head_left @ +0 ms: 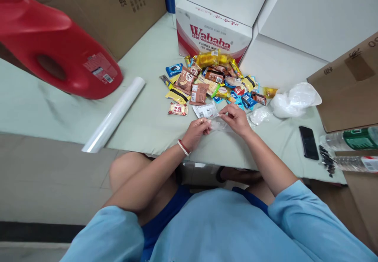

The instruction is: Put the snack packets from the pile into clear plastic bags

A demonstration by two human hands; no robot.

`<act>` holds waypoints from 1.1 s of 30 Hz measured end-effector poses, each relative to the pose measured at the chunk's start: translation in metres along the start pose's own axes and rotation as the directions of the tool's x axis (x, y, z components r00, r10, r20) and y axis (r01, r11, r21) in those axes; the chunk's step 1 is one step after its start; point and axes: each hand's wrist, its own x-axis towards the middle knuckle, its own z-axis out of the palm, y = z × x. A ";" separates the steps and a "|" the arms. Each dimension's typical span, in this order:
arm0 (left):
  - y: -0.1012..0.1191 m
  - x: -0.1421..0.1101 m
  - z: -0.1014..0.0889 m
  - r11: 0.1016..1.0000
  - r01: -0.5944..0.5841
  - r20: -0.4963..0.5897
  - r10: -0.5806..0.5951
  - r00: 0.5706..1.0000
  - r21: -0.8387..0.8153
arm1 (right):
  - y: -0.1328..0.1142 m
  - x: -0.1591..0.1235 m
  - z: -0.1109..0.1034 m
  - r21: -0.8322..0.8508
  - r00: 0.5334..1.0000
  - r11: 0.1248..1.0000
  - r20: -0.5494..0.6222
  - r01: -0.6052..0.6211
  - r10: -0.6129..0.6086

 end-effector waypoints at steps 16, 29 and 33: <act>-0.001 0.007 -0.003 0.997 -0.045 -0.233 0.059 0.971 0.063 | -0.118 -0.141 -0.017 -0.586 0.978 0.806 0.206 0.089 0.042; 0.014 0.007 -0.020 0.855 -0.110 -0.513 0.402 0.759 0.508 | -0.156 -0.113 0.064 -0.587 0.602 0.810 0.641 -0.017 0.477; 0.015 -0.022 -0.007 0.366 -0.340 -0.031 0.719 0.695 0.866 | -0.153 -0.105 0.078 -0.577 0.645 0.816 0.611 -0.035 0.459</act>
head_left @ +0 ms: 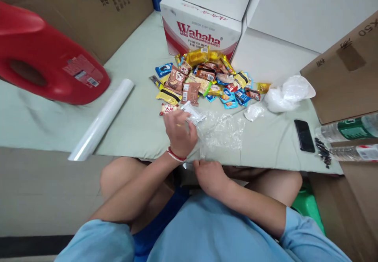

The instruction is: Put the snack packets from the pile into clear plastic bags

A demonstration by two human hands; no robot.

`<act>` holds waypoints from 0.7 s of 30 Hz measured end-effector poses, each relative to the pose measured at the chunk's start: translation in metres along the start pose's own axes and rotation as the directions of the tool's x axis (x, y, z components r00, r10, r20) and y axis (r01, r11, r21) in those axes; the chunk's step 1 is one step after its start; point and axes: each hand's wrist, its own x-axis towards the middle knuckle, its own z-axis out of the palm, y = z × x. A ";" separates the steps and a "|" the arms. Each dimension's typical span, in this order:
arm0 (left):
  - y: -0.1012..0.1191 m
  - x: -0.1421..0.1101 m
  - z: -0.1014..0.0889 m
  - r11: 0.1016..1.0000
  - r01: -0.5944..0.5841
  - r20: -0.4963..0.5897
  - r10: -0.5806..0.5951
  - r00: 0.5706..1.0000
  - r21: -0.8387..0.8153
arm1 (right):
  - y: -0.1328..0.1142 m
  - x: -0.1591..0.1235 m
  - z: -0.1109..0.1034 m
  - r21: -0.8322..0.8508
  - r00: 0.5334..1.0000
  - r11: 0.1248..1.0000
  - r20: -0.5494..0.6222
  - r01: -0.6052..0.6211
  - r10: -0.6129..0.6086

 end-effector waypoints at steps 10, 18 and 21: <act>0.007 0.001 0.015 0.918 -0.294 0.673 0.042 0.738 0.266 | 0.045 -0.037 -0.019 0.403 0.947 0.883 -0.295 0.240 -0.123; 0.008 -0.016 0.008 0.942 -0.298 0.746 0.086 0.660 0.156 | 0.179 -0.001 -0.014 0.282 0.749 0.922 -0.543 -0.263 0.380; -0.002 -0.019 0.008 0.938 -0.324 0.811 0.096 0.576 0.119 | 0.200 0.013 -0.019 0.240 0.842 0.945 -0.442 -0.223 0.311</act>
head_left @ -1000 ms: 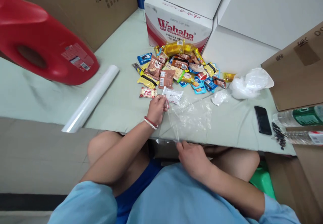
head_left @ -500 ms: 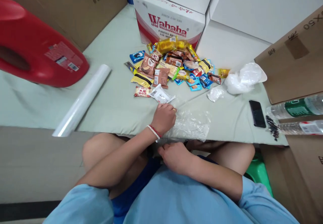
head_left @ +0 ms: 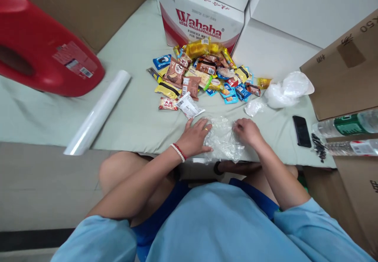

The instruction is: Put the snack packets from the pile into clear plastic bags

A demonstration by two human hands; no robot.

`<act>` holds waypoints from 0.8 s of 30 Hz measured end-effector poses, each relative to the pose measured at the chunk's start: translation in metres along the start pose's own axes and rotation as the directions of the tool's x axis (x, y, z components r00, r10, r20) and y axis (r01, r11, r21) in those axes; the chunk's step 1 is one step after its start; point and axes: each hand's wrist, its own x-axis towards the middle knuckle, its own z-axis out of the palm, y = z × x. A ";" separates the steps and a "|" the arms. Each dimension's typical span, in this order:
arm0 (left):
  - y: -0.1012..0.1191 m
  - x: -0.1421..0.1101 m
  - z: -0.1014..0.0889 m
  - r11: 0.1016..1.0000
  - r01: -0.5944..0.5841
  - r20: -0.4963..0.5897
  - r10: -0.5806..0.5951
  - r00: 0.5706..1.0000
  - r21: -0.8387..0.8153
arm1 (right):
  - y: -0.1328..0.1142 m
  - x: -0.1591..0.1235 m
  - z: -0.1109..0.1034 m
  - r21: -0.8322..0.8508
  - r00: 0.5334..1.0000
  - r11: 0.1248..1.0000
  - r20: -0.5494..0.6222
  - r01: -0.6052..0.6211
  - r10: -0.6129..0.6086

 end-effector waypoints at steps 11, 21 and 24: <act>-0.012 0.007 0.011 0.997 -0.044 -0.027 0.042 0.999 -0.069 | 0.030 0.079 -0.069 -0.152 0.968 0.975 -0.170 0.162 -0.187; -0.013 0.024 0.012 0.983 0.022 -0.173 -0.054 0.984 -0.182 | -0.065 -0.017 -0.034 -0.032 0.862 0.867 -0.097 0.498 -0.498; -0.016 0.030 0.010 0.988 0.066 -0.198 -0.093 0.976 -0.140 | -0.078 -0.054 -0.010 0.060 0.807 0.816 0.123 0.574 -0.577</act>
